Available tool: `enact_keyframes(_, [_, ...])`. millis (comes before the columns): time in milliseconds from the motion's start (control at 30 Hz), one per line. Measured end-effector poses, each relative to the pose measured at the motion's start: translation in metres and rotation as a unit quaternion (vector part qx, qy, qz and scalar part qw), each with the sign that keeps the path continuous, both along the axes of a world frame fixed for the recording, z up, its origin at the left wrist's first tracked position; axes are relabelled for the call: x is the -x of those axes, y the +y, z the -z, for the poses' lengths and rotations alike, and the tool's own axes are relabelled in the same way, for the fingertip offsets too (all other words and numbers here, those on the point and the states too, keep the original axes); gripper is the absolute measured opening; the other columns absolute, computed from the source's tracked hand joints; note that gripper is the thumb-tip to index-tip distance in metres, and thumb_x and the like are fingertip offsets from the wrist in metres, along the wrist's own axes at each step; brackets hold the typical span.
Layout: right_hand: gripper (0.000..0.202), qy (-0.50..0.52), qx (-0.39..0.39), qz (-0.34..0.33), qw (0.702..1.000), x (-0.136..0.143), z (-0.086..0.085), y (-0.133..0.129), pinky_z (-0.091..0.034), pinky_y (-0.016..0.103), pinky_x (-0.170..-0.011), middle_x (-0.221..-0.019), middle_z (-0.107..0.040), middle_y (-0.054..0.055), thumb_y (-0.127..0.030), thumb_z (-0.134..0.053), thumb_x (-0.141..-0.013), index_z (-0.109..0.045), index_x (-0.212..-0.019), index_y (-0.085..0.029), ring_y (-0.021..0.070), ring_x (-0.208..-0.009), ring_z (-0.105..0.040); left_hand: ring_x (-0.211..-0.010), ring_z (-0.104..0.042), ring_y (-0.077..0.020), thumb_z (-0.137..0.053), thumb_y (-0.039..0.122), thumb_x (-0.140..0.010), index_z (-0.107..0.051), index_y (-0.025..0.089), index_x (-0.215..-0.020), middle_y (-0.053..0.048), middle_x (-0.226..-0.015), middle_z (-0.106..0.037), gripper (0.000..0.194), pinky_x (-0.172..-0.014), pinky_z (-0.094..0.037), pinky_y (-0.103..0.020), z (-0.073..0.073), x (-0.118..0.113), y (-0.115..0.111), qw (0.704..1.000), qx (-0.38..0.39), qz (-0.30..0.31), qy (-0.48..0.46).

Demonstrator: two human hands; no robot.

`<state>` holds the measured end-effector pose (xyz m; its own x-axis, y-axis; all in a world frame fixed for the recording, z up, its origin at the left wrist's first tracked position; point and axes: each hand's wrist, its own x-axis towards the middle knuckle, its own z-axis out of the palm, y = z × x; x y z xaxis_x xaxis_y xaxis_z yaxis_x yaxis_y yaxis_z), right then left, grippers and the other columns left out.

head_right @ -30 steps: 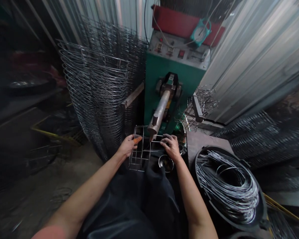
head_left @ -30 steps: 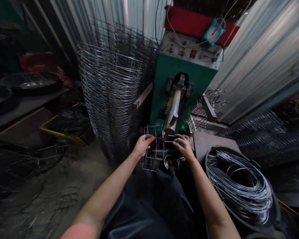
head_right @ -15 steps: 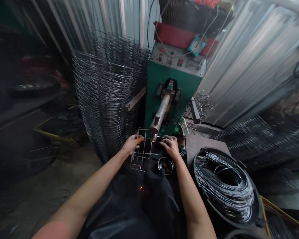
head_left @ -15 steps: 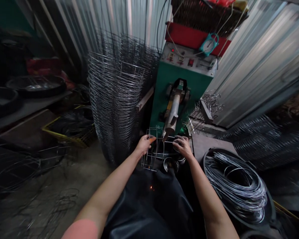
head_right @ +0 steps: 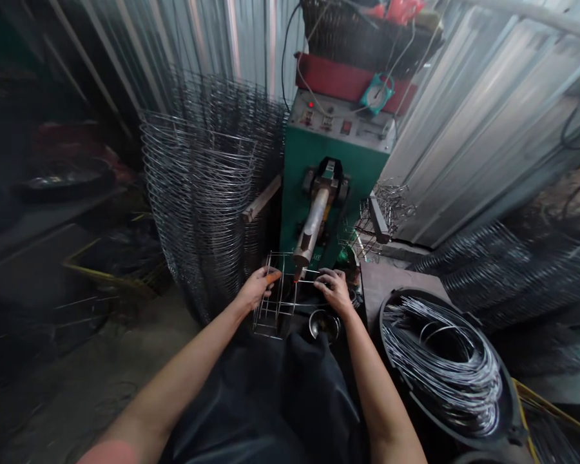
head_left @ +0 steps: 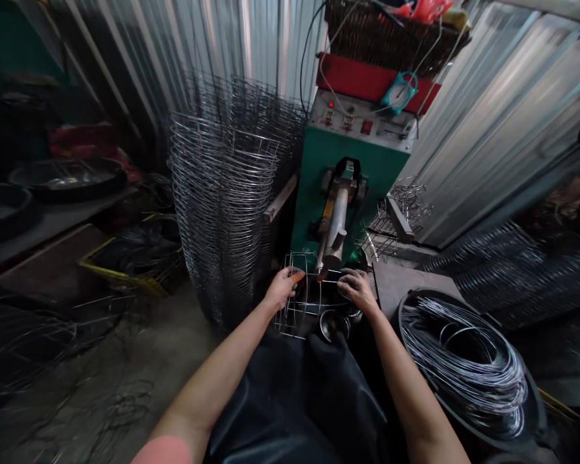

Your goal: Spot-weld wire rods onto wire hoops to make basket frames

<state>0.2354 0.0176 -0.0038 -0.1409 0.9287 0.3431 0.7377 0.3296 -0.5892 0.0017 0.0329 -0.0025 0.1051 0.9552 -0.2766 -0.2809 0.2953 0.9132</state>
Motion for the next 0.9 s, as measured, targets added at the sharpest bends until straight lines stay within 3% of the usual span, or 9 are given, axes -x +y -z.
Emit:
enact_keyframes(167, [0.023, 0.002, -0.011, -0.020, 1.000, 0.011, -0.006, -0.019, -0.035, 0.048, -0.092, -0.108, -0.062, 0.005, -0.045, -0.058, -0.078, -0.069, -0.073, -0.026, 0.0280, -0.104, -0.043, -0.047, -0.035, -0.0041, -0.072, 0.037, -0.056, -0.056, 0.017, -0.075, 0.006, -0.057, -0.040, 0.032, -0.039, -0.021, -0.014, 0.000, 0.005, -0.020, 0.999, -0.016, -0.010, 0.030])
enact_keyframes(300, [0.028, 0.048, -0.026, -0.031, 0.998, -0.011, -0.006, -0.065, -0.036, 0.044, -0.097, -0.121, -0.054, 0.005, -0.041, -0.056, -0.081, -0.064, -0.104, -0.027, 0.0249, -0.112, -0.044, -0.050, -0.038, -0.0044, -0.075, 0.038, -0.055, -0.059, 0.016, -0.086, 0.005, -0.063, -0.046, 0.040, -0.038, -0.026, -0.014, 0.003, 0.035, -0.067, 1.000, -0.012, 0.010, -0.008])
enact_keyframes(400, [0.042, 0.088, -0.023, 0.062, 0.994, -0.050, 0.018, -0.103, -0.037, 0.045, -0.097, -0.122, -0.052, 0.008, -0.035, -0.047, -0.085, -0.046, -0.126, -0.026, 0.0231, -0.111, -0.048, -0.049, -0.040, -0.0042, -0.076, 0.035, -0.057, -0.059, 0.014, -0.085, 0.003, -0.065, -0.050, 0.039, -0.036, -0.028, -0.014, 0.001, 0.065, -0.103, 0.997, 0.020, 0.024, -0.065])
enact_keyframes(467, [0.053, 0.046, -0.026, 0.071, 0.996, -0.066, 0.044, -0.124, -0.037, 0.047, -0.096, -0.123, -0.050, 0.011, -0.030, -0.047, -0.083, -0.037, -0.134, -0.022, 0.0250, -0.113, -0.047, -0.048, -0.042, -0.0042, -0.074, 0.033, -0.062, -0.059, 0.013, -0.086, 0.001, -0.069, -0.054, 0.034, -0.034, -0.028, -0.013, -0.002, 0.077, -0.120, 0.991, 0.051, 0.029, -0.117])
enact_keyframes(533, [0.063, -0.039, -0.024, 0.015, 0.999, -0.064, 0.070, -0.142, -0.035, 0.049, -0.098, -0.130, -0.043, 0.015, -0.025, -0.051, -0.078, -0.031, -0.137, -0.018, 0.0281, -0.120, -0.039, -0.049, -0.047, -0.0051, -0.067, 0.030, -0.070, -0.059, 0.013, -0.089, -0.004, -0.077, -0.059, 0.027, -0.034, -0.031, -0.013, -0.006, 0.080, -0.131, 0.980, 0.106, 0.040, -0.165])
enact_keyframes(633, [0.067, -0.166, 0.016, -0.080, 0.983, -0.034, 0.095, -0.168, -0.031, 0.050, -0.101, -0.141, -0.030, 0.016, -0.019, -0.055, -0.074, -0.033, -0.137, -0.019, 0.0309, -0.130, -0.025, -0.049, -0.053, -0.0070, -0.053, 0.025, -0.082, -0.057, 0.011, -0.094, -0.010, -0.083, -0.062, 0.019, -0.032, -0.034, -0.013, -0.006, 0.073, -0.139, 0.943, 0.219, 0.082, -0.235])
enact_keyframes(767, [0.037, -0.243, 0.107, -0.174, 0.948, 0.005, 0.099, -0.205, -0.031, 0.048, -0.100, -0.134, -0.044, 0.007, -0.020, -0.047, -0.084, -0.055, -0.119, -0.028, 0.0269, -0.131, -0.025, -0.046, -0.054, -0.0077, -0.044, 0.028, -0.087, -0.056, 0.012, -0.096, -0.009, -0.078, -0.060, 0.021, -0.033, -0.040, -0.015, 0.012, 0.065, -0.144, 0.895, 0.311, 0.118, -0.296])
enact_keyframes(900, [0.034, -0.223, 0.151, -0.219, 0.938, 0.011, 0.095, -0.233, -0.027, 0.044, -0.102, -0.133, -0.047, 0.006, -0.021, -0.045, -0.086, -0.055, -0.118, -0.028, 0.0226, -0.131, -0.027, -0.045, -0.053, -0.0052, -0.039, 0.025, -0.089, -0.052, 0.011, -0.082, -0.008, -0.073, -0.056, 0.020, -0.037, -0.043, -0.014, 0.036, 0.069, -0.143, 0.876, 0.384, 0.078, -0.280])
